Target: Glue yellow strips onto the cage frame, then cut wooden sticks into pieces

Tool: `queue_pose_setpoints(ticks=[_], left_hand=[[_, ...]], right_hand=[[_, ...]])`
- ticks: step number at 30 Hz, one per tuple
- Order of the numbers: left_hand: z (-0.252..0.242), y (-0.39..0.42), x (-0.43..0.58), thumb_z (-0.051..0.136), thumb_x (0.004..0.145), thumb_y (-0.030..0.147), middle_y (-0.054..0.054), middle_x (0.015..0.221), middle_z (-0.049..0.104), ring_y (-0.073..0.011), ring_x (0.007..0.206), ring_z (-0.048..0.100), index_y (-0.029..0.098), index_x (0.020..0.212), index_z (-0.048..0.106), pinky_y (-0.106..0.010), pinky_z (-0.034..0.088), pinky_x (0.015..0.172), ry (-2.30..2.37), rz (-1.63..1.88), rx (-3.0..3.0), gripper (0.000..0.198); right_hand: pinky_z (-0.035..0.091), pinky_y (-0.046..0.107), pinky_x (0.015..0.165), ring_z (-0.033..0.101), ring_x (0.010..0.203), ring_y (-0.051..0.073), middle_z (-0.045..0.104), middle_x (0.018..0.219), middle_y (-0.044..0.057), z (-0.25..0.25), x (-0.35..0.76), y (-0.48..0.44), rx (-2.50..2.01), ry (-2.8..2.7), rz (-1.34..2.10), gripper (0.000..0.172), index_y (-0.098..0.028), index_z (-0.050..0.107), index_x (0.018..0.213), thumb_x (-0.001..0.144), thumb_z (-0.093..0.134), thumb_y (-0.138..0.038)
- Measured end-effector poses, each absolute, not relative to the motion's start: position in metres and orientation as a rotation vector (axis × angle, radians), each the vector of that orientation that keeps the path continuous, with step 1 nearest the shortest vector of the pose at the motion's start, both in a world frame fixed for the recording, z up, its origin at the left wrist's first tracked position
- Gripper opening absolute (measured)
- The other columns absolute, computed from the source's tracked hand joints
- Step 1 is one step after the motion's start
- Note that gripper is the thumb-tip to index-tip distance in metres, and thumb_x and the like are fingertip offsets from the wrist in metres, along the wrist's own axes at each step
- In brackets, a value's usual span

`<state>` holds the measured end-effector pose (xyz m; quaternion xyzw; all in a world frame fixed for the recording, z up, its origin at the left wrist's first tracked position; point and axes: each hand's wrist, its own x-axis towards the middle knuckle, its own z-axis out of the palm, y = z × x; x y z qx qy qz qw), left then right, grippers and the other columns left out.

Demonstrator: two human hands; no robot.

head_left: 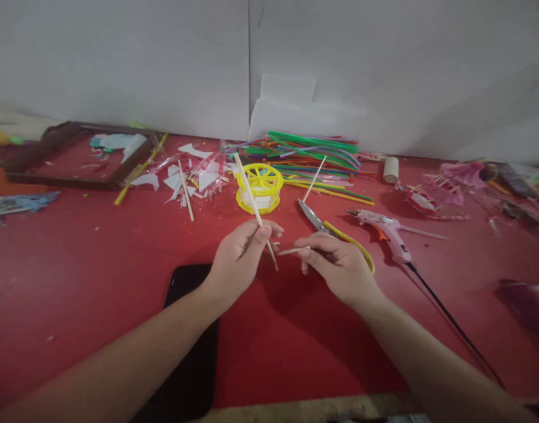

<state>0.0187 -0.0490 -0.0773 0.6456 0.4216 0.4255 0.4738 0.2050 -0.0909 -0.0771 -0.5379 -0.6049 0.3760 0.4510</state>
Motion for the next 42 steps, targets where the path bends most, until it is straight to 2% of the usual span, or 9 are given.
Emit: queue_pose_setpoints(ticks=[2,6,10,16,23,28,32,38,42], left_hand=[[-0.077,-0.049,0.019,0.046,0.096,0.041,-0.005,0.099,0.069,-0.0139,0.079,0.066,0.019,0.100,0.068,-0.024,0.055,0.071,1.025,1.005,1.707,0.031],[-0.076,-0.050,0.020,0.051,0.094,0.036,-0.005,0.102,0.068,-0.0140,0.083,0.066,0.019,0.098,0.070,-0.022,0.054,0.069,1.005,0.961,1.885,0.026],[-0.075,-0.052,0.021,0.055,0.092,0.033,-0.006,0.105,0.070,-0.0158,0.093,0.066,0.017,0.090,0.070,-0.021,0.054,0.070,0.975,0.947,1.976,0.021],[-0.074,-0.054,0.019,0.049,0.095,0.021,-0.006,0.110,0.071,-0.0156,0.105,0.062,0.018,0.093,0.070,-0.025,0.049,0.090,0.871,1.058,2.113,0.022],[-0.075,-0.051,0.024,0.057,0.091,0.019,-0.005,0.093,0.068,-0.0151,0.090,0.062,0.018,0.105,0.070,-0.025,0.050,0.080,0.818,1.026,2.146,0.019],[-0.074,-0.052,0.025,0.064,0.086,0.016,-0.003,0.090,0.070,-0.0145,0.088,0.063,0.021,0.098,0.073,-0.024,0.049,0.079,0.784,1.049,2.117,0.015],[-0.075,-0.052,0.026,0.063,0.087,0.017,-0.003,0.089,0.070,-0.0143,0.085,0.064,0.020,0.096,0.073,-0.024,0.050,0.076,0.758,1.062,2.073,0.014],[-0.077,-0.050,0.027,0.060,0.088,0.018,-0.003,0.089,0.072,-0.0157,0.085,0.065,0.019,0.089,0.074,-0.027,0.051,0.079,0.819,0.978,2.040,0.014],[-0.077,-0.049,0.026,0.060,0.088,0.021,-0.002,0.092,0.073,-0.0161,0.089,0.065,0.020,0.089,0.073,-0.027,0.052,0.082,0.878,0.897,1.983,0.012]], right_hand=[[0.047,0.025,0.056,0.057,0.058,0.010,0.061,0.071,0.000,-0.078,0.206,-0.091,-1.364,-1.607,0.807,0.016,-0.021,0.071,0.083,0.085,0.063,-0.034],[0.047,0.025,0.066,0.059,0.071,0.013,0.063,0.076,0.002,-0.080,0.204,-0.093,-1.355,-1.924,0.428,0.013,-0.020,0.068,0.080,0.087,0.062,-0.028],[0.048,0.025,0.068,0.061,0.072,0.013,0.063,0.078,0.003,-0.084,0.202,-0.093,-1.333,-2.062,0.357,0.013,-0.019,0.068,0.082,0.089,0.059,-0.025],[0.049,0.026,0.074,0.064,0.078,0.014,0.068,0.083,0.003,-0.090,0.203,-0.091,-1.334,-2.157,0.338,0.011,-0.020,0.069,0.083,0.088,0.060,-0.023],[0.050,0.036,0.075,0.063,0.082,0.023,0.067,0.085,0.009,-0.091,0.196,-0.094,-1.427,-2.347,-0.007,0.014,-0.015,0.069,0.084,0.086,0.063,-0.028],[0.050,0.037,0.078,0.064,0.087,0.024,0.069,0.096,0.011,-0.096,0.191,-0.092,-1.508,-2.292,0.068,0.014,-0.015,0.069,0.089,0.087,0.059,-0.025],[0.049,0.035,0.079,0.063,0.086,0.022,0.068,0.091,0.009,-0.097,0.192,-0.091,-1.541,-2.232,0.137,0.018,-0.016,0.069,0.085,0.090,0.055,-0.026],[0.045,0.027,0.066,0.057,0.069,0.016,0.061,0.075,0.004,-0.097,0.193,-0.091,-1.503,-2.161,0.165,0.017,-0.018,0.069,0.078,0.089,0.057,-0.025],[0.042,0.027,0.065,0.054,0.067,0.015,0.059,0.071,0.003,-0.098,0.191,-0.090,-1.495,-2.130,0.131,0.019,-0.018,0.066,0.072,0.088,0.058,-0.026]])
